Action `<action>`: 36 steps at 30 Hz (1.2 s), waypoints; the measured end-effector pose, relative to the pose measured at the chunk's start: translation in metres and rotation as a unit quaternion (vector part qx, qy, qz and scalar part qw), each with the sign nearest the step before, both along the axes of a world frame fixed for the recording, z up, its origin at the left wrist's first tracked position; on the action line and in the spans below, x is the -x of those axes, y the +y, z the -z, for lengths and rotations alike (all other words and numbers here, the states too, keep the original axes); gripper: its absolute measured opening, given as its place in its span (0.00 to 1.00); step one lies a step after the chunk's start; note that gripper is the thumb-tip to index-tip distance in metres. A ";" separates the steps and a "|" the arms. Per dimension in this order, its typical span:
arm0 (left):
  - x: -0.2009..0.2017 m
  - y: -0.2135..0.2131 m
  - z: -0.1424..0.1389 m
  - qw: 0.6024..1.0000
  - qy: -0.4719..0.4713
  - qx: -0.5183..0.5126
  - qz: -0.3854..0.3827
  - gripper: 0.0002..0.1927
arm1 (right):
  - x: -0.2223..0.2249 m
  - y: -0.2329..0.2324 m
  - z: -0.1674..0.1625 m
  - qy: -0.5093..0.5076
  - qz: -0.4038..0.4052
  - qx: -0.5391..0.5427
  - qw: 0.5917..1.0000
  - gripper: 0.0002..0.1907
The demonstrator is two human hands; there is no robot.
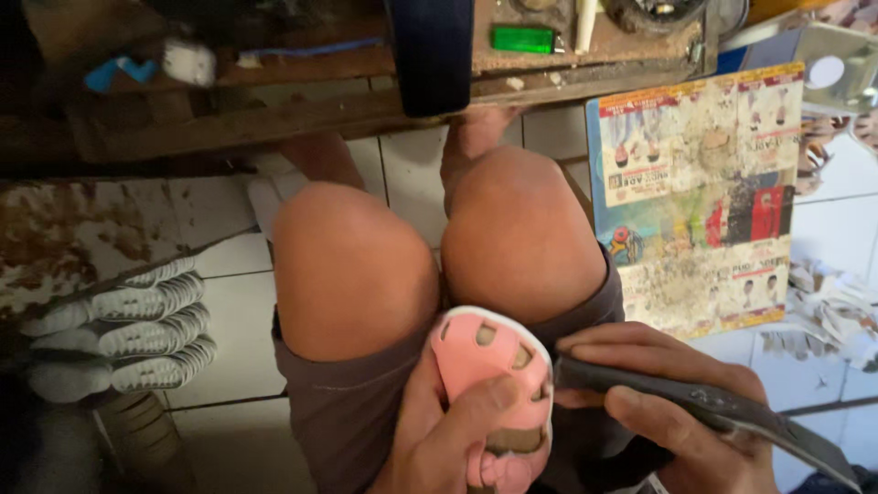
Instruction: The person heats the sole of a pink sandal over a gas flame and presses it onto the upper. They then use a knife to trim excess material around the edges. The process is repeated for multiple sandals, which are placed on a nearby shelf after completion.
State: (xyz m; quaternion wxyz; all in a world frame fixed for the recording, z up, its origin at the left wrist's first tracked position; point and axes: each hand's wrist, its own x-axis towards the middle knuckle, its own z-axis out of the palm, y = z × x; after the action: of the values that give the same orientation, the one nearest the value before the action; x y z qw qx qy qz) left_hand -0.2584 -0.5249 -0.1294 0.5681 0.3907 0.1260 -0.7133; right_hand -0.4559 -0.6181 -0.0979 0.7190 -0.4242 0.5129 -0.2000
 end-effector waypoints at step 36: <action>-0.010 -0.004 -0.004 0.891 -0.273 0.146 0.332 0.25 | -0.005 -0.102 0.001 -0.074 -0.420 -0.003 0.905 0.19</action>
State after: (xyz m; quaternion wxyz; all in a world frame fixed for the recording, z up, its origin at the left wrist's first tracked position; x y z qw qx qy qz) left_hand -0.2489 -0.5292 -0.1251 0.3605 0.5014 -0.2770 -0.7362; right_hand -0.4513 -0.7203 -0.0991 0.7738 -0.5817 0.2335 0.0913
